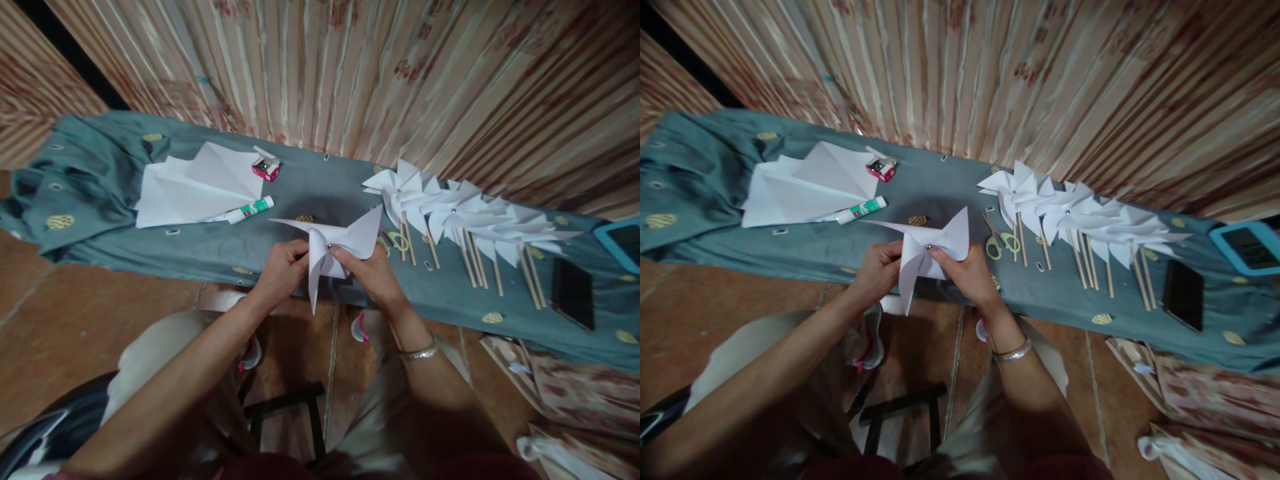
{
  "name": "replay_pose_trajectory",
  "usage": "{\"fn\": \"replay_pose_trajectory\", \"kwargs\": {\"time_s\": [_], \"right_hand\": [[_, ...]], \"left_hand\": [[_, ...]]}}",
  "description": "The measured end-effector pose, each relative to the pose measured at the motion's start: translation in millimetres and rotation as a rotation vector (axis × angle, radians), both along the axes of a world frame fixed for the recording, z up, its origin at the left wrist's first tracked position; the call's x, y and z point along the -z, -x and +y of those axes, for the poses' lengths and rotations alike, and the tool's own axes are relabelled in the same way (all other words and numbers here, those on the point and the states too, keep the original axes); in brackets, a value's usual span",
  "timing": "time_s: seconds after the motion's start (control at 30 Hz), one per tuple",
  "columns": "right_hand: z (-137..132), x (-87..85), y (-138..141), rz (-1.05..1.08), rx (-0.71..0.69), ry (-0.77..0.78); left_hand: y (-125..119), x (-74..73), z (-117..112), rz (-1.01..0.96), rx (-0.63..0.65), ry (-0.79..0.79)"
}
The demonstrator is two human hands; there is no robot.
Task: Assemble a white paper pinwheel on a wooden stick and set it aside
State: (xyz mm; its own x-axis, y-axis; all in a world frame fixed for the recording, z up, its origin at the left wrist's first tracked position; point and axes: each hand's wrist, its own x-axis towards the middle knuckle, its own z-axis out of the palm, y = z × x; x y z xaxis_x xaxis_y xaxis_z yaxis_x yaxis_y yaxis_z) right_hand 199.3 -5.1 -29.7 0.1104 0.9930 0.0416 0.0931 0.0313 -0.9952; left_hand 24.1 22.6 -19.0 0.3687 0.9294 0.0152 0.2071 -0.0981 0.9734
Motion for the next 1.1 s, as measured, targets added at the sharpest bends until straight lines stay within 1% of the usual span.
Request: {"fn": "replay_pose_trajectory", "kwargs": {"time_s": [0.27,0.47,0.57,0.67,0.73,0.8,0.93,1.0,1.07,1.1], "right_hand": [[3,-2.4,0,0.01,-0.009,-0.031],[5,-7.3,0,0.063,-0.025,-0.06],[8,-9.2,0,0.113,-0.006,-0.047],[10,-9.4,-1,0.168,0.009,-0.04],[11,-9.4,-2,0.199,0.007,-0.071],[12,-10.1,-3,0.218,0.002,-0.107],[12,-13.2,-4,0.211,0.0,-0.124],[11,-13.3,-5,0.22,0.024,-0.139],[10,-10.4,-6,0.254,0.099,-0.137],[10,-7.7,-7,0.272,0.151,-0.111]], "left_hand": [[-3,-3.2,1,-0.045,-0.039,0.066],[-7,-5.4,0,-0.141,-0.06,0.134],[-9,-5.7,0,-0.193,-0.081,0.168],[-11,-5.1,0,-0.257,-0.1,0.22],[-13,-4.0,1,-0.306,-0.12,0.25],[-14,-2.4,1,-0.345,-0.137,0.258],[-18,1.1,4,-0.409,-0.167,0.266],[-20,2.2,7,-0.454,-0.195,0.277],[-23,1.7,10,-0.496,-0.223,0.275],[-24,0.5,12,-0.515,-0.239,0.27]]}}
